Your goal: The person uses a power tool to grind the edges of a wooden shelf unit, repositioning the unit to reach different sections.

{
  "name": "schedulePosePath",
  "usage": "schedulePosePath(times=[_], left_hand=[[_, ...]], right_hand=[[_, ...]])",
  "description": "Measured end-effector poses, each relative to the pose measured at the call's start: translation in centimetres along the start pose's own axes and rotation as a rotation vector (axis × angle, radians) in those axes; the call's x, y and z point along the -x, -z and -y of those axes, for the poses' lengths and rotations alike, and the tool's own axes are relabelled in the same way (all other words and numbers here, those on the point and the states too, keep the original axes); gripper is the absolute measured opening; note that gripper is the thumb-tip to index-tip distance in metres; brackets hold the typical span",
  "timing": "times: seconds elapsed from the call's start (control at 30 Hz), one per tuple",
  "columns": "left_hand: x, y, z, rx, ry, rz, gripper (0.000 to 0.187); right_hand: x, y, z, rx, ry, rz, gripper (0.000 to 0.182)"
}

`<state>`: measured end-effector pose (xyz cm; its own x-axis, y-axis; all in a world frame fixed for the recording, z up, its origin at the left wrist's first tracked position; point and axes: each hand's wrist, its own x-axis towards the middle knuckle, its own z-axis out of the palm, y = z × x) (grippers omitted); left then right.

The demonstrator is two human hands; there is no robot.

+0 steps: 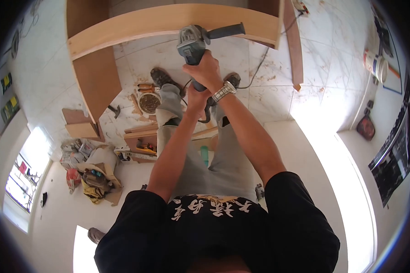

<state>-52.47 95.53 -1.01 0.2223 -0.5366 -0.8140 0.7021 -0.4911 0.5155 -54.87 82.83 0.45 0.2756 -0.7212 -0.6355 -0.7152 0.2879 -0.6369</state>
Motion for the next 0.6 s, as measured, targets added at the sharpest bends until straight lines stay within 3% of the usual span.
schedulePosePath(times=[0.23,0.4,0.5,0.6], left_hand=[[0.8,-10.4,6.1,-0.163,0.038,0.156,0.054],[0.2,-16.5,8.4,-0.325,0.104,0.321,0.055],[0.7,-19.1,8.0,-0.408,0.108,0.349,0.058],[1.2,-18.8,8.4,-0.341,-0.027,0.259,0.057]], right_hand=[[2.2,11.2,-8.6,-0.039,-0.196,-0.163,0.078],[2.3,17.1,-15.0,-0.028,-0.238,-0.375,0.063],[2.7,19.4,-15.5,-0.08,-0.254,-0.369,0.062],[2.7,19.1,-13.2,-0.028,-0.196,-0.278,0.065]])
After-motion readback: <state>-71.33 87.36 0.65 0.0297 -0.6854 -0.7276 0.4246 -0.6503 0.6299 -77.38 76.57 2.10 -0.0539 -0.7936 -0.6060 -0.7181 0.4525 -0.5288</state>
